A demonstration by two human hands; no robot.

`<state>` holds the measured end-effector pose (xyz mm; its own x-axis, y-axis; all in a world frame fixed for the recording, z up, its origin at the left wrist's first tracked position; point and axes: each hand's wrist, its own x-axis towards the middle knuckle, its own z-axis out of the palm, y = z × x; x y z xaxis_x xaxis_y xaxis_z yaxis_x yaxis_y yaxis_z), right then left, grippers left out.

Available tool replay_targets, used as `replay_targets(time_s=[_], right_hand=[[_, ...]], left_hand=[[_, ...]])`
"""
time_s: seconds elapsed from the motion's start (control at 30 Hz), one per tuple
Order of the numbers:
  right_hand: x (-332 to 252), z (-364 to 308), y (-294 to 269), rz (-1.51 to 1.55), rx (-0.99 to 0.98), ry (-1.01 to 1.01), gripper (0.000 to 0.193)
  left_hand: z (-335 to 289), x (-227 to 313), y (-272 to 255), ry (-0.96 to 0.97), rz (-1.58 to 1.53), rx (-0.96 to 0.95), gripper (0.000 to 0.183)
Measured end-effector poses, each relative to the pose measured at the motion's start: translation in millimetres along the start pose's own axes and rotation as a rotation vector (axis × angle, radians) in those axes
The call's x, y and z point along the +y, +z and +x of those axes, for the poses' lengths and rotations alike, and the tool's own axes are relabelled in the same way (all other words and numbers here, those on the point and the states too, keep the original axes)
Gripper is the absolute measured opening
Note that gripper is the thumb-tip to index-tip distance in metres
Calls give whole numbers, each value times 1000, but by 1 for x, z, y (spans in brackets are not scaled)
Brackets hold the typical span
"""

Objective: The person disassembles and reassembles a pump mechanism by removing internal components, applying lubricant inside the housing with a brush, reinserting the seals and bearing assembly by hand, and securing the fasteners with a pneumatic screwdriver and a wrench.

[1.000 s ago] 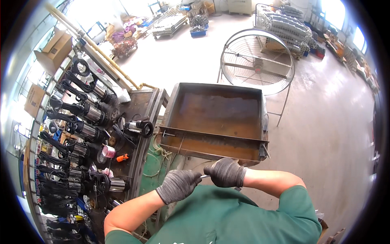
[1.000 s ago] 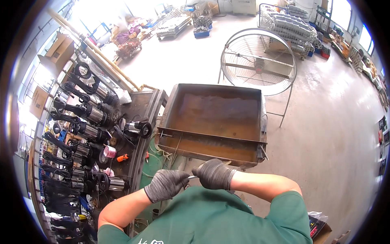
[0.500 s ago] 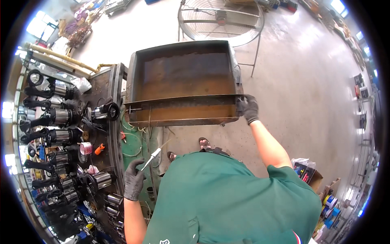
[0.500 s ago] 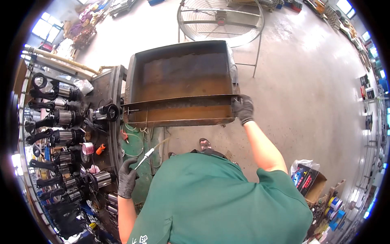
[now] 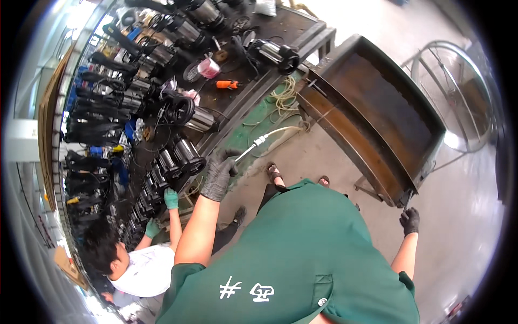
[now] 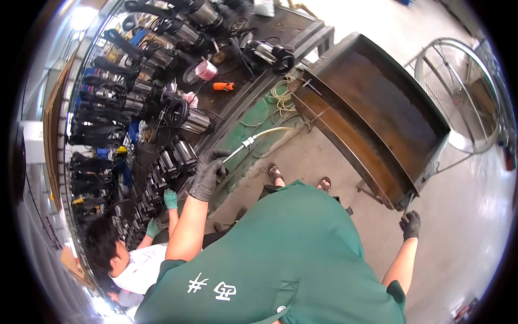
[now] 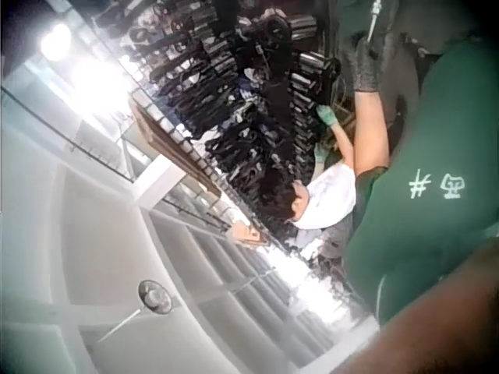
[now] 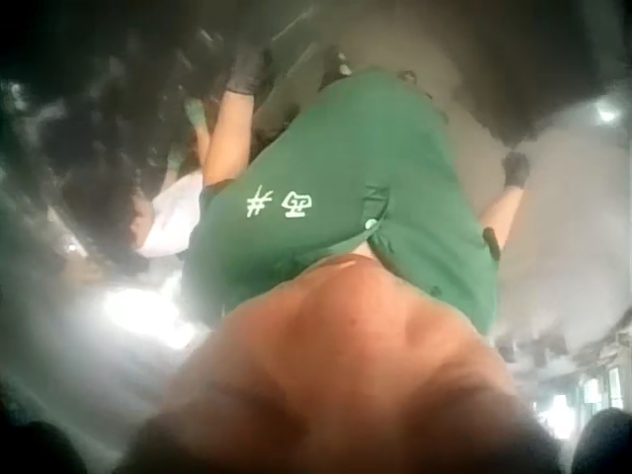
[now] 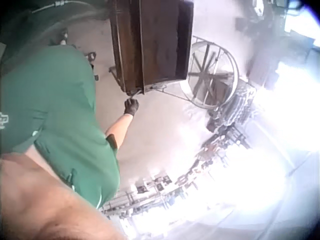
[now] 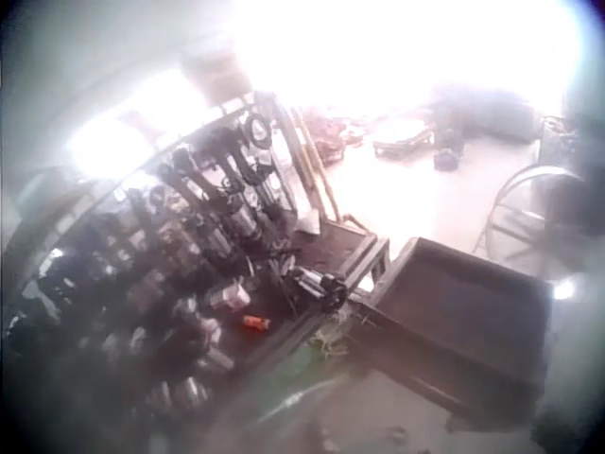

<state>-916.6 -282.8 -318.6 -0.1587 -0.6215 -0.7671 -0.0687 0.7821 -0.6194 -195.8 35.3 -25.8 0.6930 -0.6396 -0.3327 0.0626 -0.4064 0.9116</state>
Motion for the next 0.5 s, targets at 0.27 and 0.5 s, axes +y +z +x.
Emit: replay_targets(time_s=[0.27,0.5], right_hand=[[17,-2,32,344,-55,257,35],[-7,2,2,22,518,-81,18]], left_hand=[[14,-39,-57,-3,-129,227,16],[50,-93,-111,34,-252,282,19]])
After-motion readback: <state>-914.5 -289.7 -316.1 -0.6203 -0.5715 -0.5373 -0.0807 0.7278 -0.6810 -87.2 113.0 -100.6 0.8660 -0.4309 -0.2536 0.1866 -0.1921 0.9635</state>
